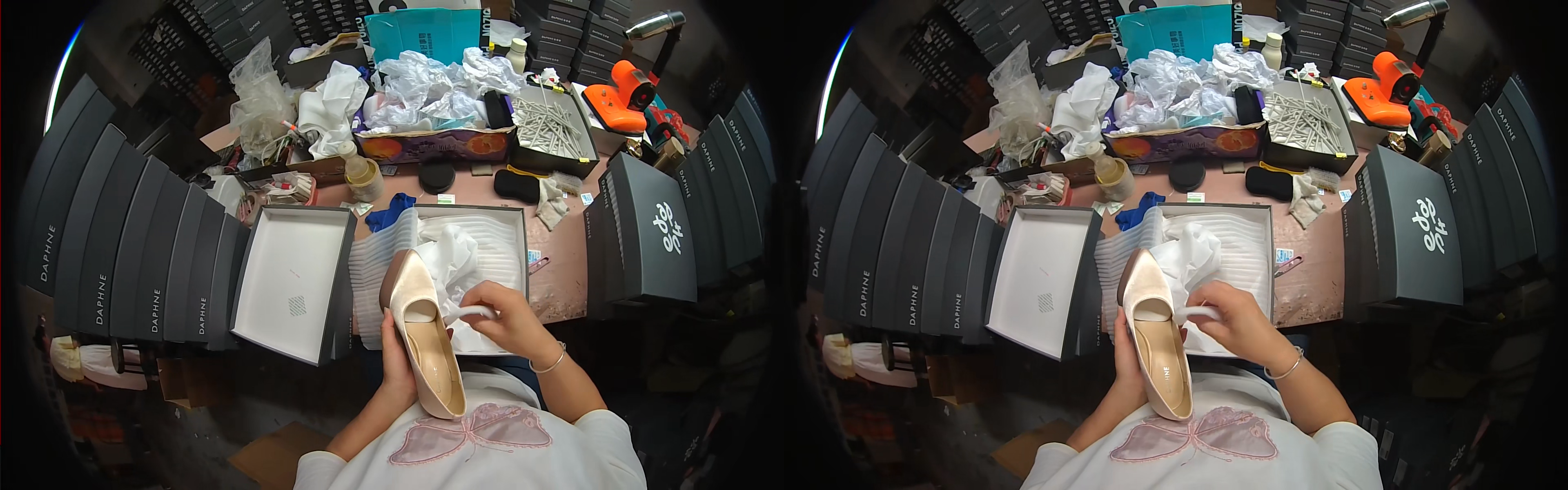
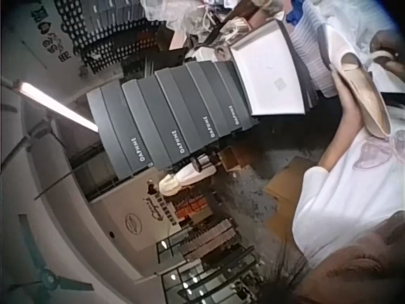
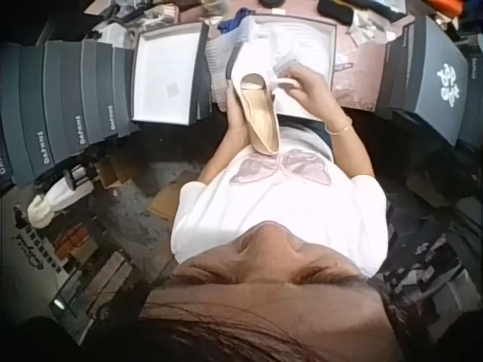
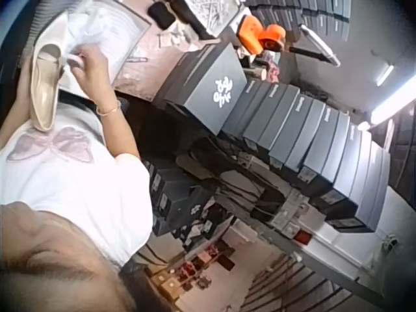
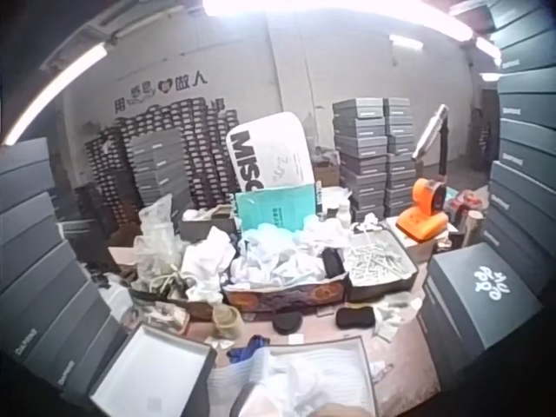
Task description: Inspecting and packing high-heeled shoes into boxes.
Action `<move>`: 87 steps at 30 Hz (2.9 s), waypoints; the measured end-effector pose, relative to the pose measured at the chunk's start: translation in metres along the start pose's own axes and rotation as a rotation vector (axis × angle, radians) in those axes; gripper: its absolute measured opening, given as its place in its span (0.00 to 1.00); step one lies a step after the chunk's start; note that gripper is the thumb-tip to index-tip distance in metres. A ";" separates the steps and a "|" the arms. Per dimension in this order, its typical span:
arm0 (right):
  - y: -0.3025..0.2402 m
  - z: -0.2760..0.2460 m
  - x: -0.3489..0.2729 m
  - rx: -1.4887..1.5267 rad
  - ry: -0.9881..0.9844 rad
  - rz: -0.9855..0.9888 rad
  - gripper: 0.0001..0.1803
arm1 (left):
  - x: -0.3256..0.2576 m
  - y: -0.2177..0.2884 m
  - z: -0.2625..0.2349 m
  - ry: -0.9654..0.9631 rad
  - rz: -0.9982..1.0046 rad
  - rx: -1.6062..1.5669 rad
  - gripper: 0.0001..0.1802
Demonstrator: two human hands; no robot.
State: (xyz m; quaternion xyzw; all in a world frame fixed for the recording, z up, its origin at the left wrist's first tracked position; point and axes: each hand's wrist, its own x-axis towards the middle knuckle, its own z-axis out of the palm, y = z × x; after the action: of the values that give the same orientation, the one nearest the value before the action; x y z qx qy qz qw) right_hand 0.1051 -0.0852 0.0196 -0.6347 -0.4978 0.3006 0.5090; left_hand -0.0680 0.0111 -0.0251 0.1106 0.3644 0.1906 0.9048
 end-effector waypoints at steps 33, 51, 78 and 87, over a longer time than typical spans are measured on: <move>0.130 0.023 0.027 -0.749 -0.190 0.171 0.07 | -0.009 0.005 -0.009 -0.068 0.114 -0.005 0.45; -0.001 0.027 -0.020 0.258 -0.022 0.074 0.20 | -0.008 -0.006 0.006 -0.100 -0.003 0.020 0.37; 0.016 0.043 0.007 -0.531 0.296 -0.318 0.31 | -0.009 -0.013 0.016 -0.064 0.055 0.115 0.40; 0.012 0.049 0.039 -0.148 0.035 -0.138 0.45 | -0.025 -0.006 0.028 -0.049 0.143 0.195 0.44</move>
State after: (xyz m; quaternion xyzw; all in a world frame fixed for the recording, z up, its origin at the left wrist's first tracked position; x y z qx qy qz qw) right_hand 0.0782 -0.0310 -0.0020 -0.6400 -0.5522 0.2163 0.4886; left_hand -0.0633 -0.0068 0.0080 0.2281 0.3503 0.2155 0.8825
